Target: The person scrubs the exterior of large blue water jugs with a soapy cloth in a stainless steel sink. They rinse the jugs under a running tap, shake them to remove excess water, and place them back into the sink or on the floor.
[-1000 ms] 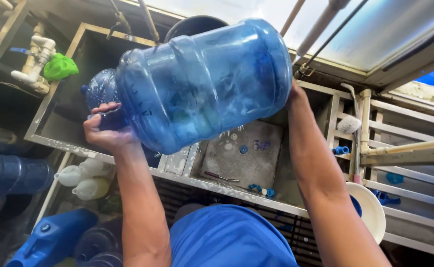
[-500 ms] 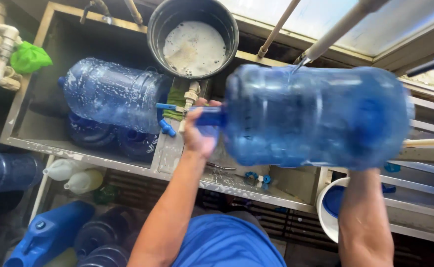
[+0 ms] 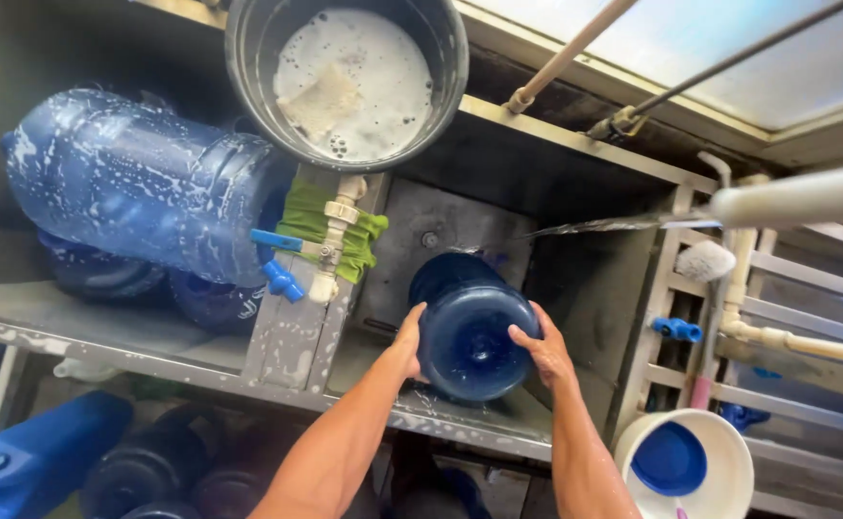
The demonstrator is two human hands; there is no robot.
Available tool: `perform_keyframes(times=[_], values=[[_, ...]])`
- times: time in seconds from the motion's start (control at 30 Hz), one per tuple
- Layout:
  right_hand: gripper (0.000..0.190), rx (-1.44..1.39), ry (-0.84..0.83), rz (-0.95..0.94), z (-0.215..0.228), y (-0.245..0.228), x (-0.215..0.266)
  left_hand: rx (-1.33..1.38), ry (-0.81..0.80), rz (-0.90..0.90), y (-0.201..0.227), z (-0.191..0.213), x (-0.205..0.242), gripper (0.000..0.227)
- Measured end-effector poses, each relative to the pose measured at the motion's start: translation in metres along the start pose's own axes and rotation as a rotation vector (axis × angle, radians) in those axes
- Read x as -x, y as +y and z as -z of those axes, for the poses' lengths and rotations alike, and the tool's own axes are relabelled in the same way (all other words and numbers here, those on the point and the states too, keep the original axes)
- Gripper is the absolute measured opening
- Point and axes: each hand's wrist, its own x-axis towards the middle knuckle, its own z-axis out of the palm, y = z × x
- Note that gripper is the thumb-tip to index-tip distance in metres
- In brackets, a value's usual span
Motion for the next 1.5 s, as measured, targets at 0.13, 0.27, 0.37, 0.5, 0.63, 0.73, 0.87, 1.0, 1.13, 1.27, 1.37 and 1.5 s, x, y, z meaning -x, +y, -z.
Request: perform_keyframes(times=[0.13, 0.27, 0.37, 0.5, 0.63, 0.73, 0.87, 1.0, 1.13, 1.27, 1.37, 1.5], values=[[0.084, -0.056, -0.031, -0.022, -0.029, -0.003, -0.011, 0.071, 0.05, -0.072, 0.017, 0.0, 0.01, 0.097], [0.082, -0.16, 0.011, -0.121, -0.055, -0.037, -0.004, -0.093, 0.088, -0.435, 0.046, 0.001, -0.053, 0.08], [0.082, -0.056, 0.107, -0.21, -0.055, -0.015, -0.048, -0.15, 0.048, -0.727, 0.062, -0.017, -0.089, 0.062], [0.089, 0.964, 0.5, 0.414, -0.086, -0.014, -0.061, -0.533, 0.026, -1.164, 0.085, -0.041, 0.032, 0.043], [0.067, 1.265, 0.215, 1.124, -0.118, -0.049, -0.045, -0.796, 0.211, -2.094, 0.104, -0.01, 0.172, 0.035], [0.068, 1.253, 0.055, 1.491, -0.105, -0.079, -0.072, -1.024, 0.704, -2.268, 0.122, 0.041, 0.195, 0.042], [0.055, 1.115, 0.577, 1.007, -0.115, -0.071, -0.154, -1.283, 0.838, -1.832, 0.101, 0.095, 0.18, 0.047], [0.027, 1.261, 0.852, 0.971, -0.175, -0.04, -0.197, -1.157, 0.778, -1.674, 0.078, 0.068, 0.199, 0.054], [0.03, 1.091, 0.424, 1.36, -0.163, -0.077, -0.1, -1.143, 0.658, -1.494, 0.112, 0.035, 0.203, 0.07], [0.057, 0.969, 0.531, 1.115, -0.171, -0.051, -0.059, -1.086, 0.702, -1.229, 0.141, 0.015, 0.178, 0.064], [0.066, 0.994, 0.294, 1.09, -0.18, -0.054, -0.011, -1.081, 0.706, -1.13, 0.138, 0.009, 0.178, 0.053], [0.054, 0.957, 0.145, 1.292, -0.142, -0.08, -0.043, -1.112, 0.724, -1.141, 0.143, 0.011, 0.177, 0.042]])
